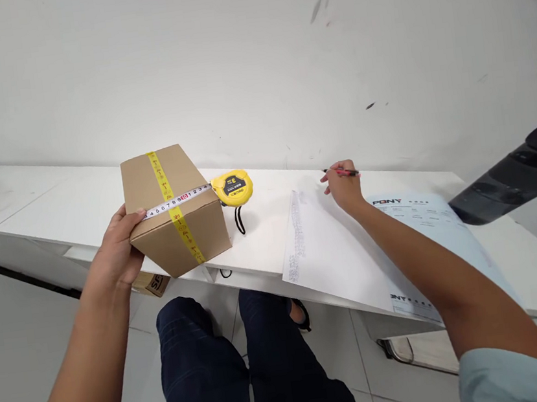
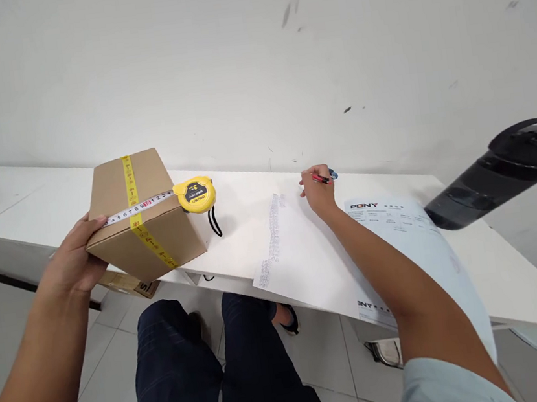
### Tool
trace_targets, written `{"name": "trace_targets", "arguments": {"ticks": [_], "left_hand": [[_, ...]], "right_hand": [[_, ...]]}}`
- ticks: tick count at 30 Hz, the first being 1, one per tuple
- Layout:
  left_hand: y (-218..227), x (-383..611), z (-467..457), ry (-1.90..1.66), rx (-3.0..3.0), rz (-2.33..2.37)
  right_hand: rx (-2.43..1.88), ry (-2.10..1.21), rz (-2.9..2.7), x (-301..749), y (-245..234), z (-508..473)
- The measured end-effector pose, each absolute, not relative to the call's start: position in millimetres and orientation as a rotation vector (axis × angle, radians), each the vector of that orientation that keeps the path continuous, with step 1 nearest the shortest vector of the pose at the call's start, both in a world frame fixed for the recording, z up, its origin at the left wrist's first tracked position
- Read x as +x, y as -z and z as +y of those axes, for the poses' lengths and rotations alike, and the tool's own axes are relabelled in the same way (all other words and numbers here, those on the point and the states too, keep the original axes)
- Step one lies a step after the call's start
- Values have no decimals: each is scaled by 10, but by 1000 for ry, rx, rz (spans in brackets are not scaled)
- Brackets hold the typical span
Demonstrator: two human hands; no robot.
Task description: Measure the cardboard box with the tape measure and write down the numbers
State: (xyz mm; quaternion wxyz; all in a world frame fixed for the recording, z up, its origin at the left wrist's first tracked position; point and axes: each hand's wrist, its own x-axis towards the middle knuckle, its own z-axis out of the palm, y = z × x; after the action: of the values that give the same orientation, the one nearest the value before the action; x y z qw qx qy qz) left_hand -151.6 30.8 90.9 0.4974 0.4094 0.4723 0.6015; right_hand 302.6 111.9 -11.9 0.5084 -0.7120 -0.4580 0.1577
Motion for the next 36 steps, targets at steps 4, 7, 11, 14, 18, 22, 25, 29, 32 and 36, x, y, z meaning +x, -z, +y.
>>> {"name": "trace_targets", "arguments": {"ticks": [4,7,11,14,18,22,25,29,32,36], "left_hand": [[-945,-1510,323,-1423,988,1192],[-969,-1524,392,-1372,994,1256],[-993,-1529,566,-1346,1005,1297],[-1017,-1510,731,-1308,1059,1309],[-1051,-1473,976,-1162,1138,1243],[-1058,-1459,1200,-1105,1156,1220],[-1054,-1475,1312,-1084,1164,1230],[-1052,-1499,1367,-1056,1157,1228],[-1046,-1497,1364,-1064,1160,1207],[-1041,-1464,1340,-1078,1162,1179]], "right_hand": [[-1539,-431,-971,2952,233,1133],[-1487,-505,-1027,2904,389,1149],[-1375,-732,-1068,2906,534,1191],[-1420,-704,-1132,2904,542,1199],[-1498,-602,-1246,2864,482,1156],[-1551,-567,-1282,2843,445,1139],[-1566,-565,-1297,2849,446,1147],[-1560,-589,-1308,2844,447,1138],[-1560,-580,-1289,2828,443,1124],[-1551,-556,-1289,2832,453,1132]]}}
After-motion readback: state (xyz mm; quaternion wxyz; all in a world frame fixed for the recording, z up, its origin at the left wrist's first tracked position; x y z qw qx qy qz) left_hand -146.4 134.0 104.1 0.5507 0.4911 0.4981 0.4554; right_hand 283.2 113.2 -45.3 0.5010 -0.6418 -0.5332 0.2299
